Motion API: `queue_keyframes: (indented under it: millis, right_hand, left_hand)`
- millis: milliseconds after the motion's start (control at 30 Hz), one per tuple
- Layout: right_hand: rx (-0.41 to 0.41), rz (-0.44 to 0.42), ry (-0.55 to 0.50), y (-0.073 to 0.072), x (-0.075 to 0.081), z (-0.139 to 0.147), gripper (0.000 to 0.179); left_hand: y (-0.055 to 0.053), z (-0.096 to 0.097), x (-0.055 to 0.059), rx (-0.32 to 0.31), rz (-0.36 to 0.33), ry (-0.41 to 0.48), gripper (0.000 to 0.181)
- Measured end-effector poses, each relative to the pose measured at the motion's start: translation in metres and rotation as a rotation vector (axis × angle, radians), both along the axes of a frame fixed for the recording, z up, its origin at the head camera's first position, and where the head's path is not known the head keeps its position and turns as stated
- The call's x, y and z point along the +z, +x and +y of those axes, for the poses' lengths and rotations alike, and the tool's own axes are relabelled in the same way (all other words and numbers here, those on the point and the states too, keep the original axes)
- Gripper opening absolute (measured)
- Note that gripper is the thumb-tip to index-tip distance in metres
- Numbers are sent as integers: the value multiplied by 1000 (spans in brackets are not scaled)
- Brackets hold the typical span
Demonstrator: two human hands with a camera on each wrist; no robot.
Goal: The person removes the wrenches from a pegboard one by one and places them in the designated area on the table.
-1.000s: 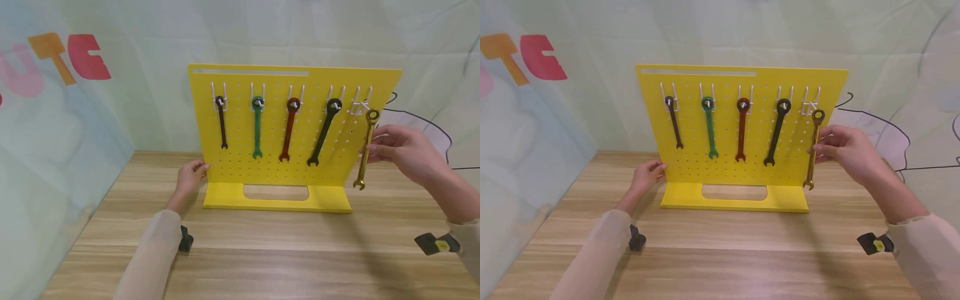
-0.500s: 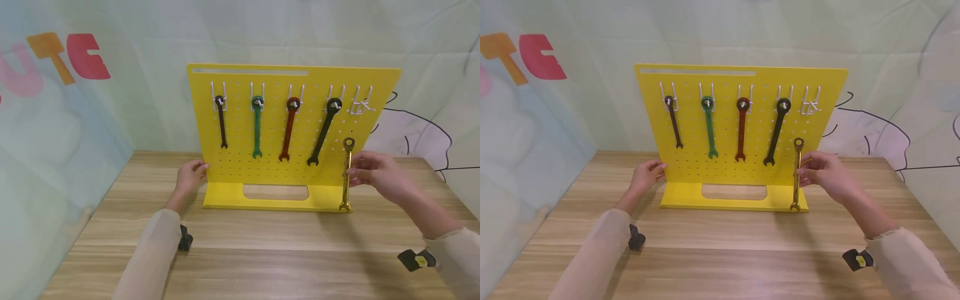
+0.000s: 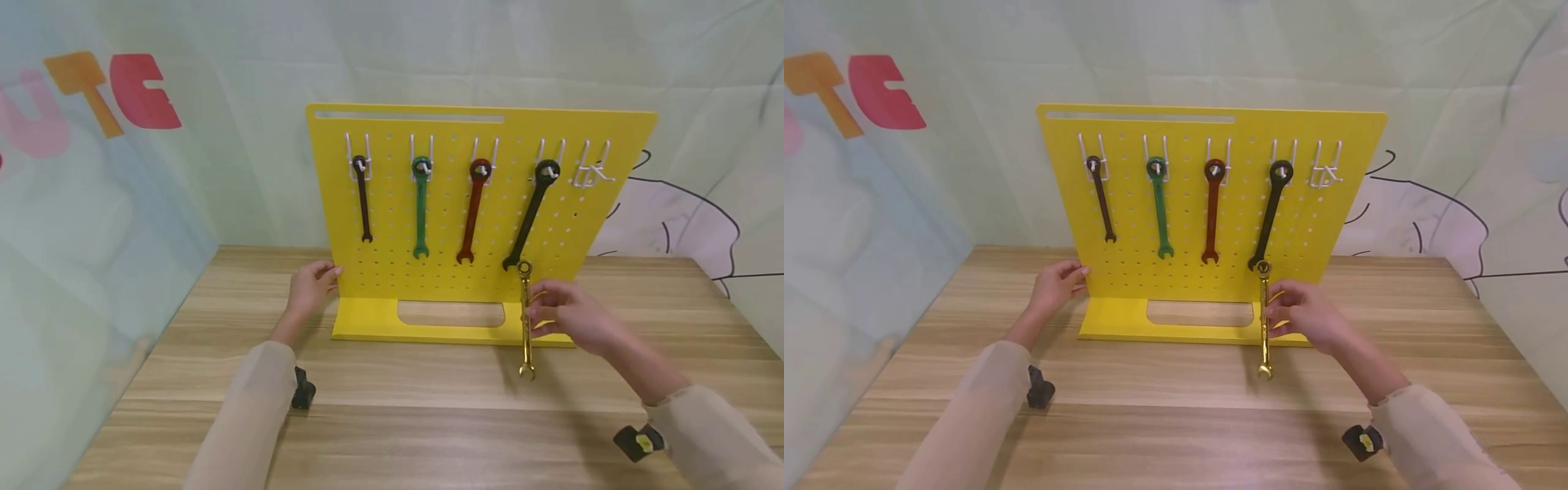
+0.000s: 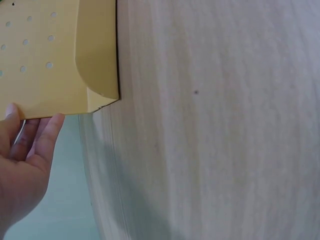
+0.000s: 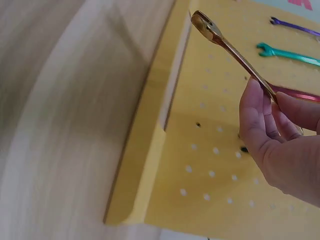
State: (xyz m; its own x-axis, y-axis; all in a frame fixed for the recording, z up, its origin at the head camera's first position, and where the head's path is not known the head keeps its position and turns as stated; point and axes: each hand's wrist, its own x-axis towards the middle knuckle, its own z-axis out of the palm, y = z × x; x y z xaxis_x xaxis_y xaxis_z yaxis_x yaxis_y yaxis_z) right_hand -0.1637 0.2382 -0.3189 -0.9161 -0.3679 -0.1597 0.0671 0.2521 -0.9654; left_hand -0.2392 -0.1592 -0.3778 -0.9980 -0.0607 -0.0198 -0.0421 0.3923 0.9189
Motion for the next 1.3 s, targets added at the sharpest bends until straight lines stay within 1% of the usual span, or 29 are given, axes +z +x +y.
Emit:
queue_keyframes:
  millis: [100,267,400,567,800,1000,1300]
  right_hand:
    - [1,-38,-20,0,-7,-10,17]
    - [2,-85,-26,1,-18,-27,17]
    - [10,-109,-40,0,-29,-41,15]
    - [35,-134,-50,0,-42,-58,12]
    - [77,-168,-43,3,-56,-83,11]
    - [94,-218,-30,6,-63,-106,10]
    - [121,-304,-48,12,-66,-137,12]
  left_hand:
    - [0,0,0,0,-1,-2,27]
    - [0,-1,0,3,-1,-1,26]
    - [0,-1,0,7,-9,3,27]
    - [0,0,0,7,-3,9,28]
    - [0,2,0,13,-9,6,28]
    - [0,1,0,15,-9,8,28]
    - [0,1,1,7,-3,-3,27]
